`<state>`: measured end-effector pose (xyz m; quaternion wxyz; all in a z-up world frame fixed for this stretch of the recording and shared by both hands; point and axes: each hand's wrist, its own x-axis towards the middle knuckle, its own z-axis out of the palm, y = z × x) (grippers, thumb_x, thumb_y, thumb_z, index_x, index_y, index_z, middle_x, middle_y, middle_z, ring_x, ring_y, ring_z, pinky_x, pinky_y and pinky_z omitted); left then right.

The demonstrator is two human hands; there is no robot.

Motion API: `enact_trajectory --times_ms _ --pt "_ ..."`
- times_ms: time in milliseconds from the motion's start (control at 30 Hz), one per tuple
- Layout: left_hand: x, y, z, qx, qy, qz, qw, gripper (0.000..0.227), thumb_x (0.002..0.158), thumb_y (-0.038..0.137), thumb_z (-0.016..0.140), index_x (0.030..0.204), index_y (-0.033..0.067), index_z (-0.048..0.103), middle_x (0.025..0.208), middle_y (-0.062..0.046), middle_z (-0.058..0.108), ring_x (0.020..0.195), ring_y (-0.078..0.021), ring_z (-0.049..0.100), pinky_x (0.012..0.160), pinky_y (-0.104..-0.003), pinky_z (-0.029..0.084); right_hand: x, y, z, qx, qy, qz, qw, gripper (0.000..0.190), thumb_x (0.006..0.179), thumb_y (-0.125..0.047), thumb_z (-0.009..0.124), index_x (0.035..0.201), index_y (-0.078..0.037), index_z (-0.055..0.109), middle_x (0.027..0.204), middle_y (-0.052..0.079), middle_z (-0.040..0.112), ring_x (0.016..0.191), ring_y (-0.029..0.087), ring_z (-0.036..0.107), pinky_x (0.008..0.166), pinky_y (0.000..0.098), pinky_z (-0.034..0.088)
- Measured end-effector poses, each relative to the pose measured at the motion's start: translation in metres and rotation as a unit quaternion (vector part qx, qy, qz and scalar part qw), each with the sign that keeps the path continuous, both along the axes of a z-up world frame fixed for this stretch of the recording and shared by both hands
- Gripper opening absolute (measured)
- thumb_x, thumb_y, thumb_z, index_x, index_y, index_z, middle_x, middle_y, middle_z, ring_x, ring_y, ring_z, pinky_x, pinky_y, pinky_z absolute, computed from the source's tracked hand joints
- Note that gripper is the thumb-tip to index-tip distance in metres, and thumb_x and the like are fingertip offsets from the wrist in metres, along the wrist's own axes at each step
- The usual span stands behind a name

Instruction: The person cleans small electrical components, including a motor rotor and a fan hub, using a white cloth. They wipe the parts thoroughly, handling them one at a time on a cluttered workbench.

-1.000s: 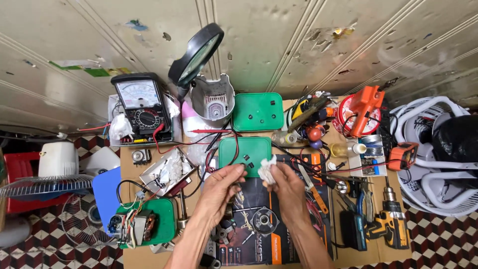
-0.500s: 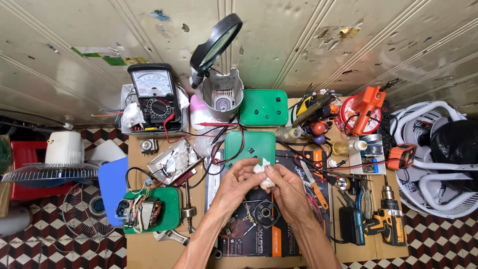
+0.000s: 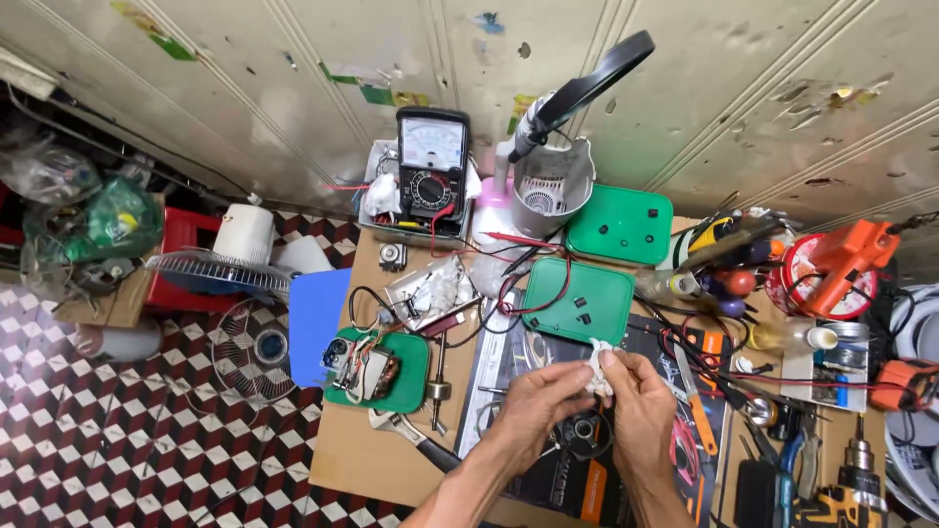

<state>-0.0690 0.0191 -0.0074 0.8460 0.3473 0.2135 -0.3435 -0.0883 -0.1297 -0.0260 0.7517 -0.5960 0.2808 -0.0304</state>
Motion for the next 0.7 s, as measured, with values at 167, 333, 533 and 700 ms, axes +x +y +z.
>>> enact_trajectory --times_ms 167,333,533,700 --pt "-0.032 -0.020 -0.014 -0.007 -0.003 -0.030 1.000 0.034 0.094 0.022 0.073 0.122 0.0030 0.072 0.107 -0.001 0.075 0.091 -0.0092 0.070 0.083 -0.024 0.056 -0.042 -0.002 -0.011 -0.028 0.018 -0.033 0.999 0.020 0.099 -0.016 0.067 0.106 0.003 0.070 0.091 0.003 0.070 0.077 0.006 0.060 0.066 0.0209 0.046" --pt "-0.067 -0.039 -0.031 0.065 -0.063 0.000 0.996 0.030 0.097 0.020 0.075 0.117 -0.0028 0.073 0.101 -0.006 0.074 0.084 -0.0087 0.069 0.073 -0.023 0.056 -0.080 -0.004 -0.003 -0.055 0.028 -0.015 0.998 0.024 0.106 -0.018 0.060 0.109 0.002 0.072 0.092 0.002 0.069 0.078 0.006 0.058 0.067 0.0206 0.046" --pt "-0.085 -0.045 -0.060 0.177 -0.182 0.031 0.967 0.025 0.099 0.017 0.068 0.111 -0.0039 0.075 0.093 -0.003 0.071 0.076 -0.0079 0.065 0.064 -0.023 0.053 -0.096 0.013 -0.004 -0.189 -0.001 -0.021 0.982 0.020 0.101 -0.011 0.062 0.112 0.003 0.071 0.093 0.001 0.068 0.079 0.005 0.059 0.071 0.0198 0.049" --pt "-0.085 -0.019 -0.069 0.193 -0.233 -0.062 0.951 0.031 0.100 0.023 0.064 0.120 0.0000 0.073 0.101 -0.005 0.076 0.085 -0.0067 0.067 0.076 -0.023 0.054 -0.099 0.017 -0.006 -0.096 0.029 -0.057 0.993 0.018 0.099 -0.009 0.065 0.109 0.005 0.070 0.086 0.003 0.069 0.070 0.007 0.058 0.063 0.0212 0.047"
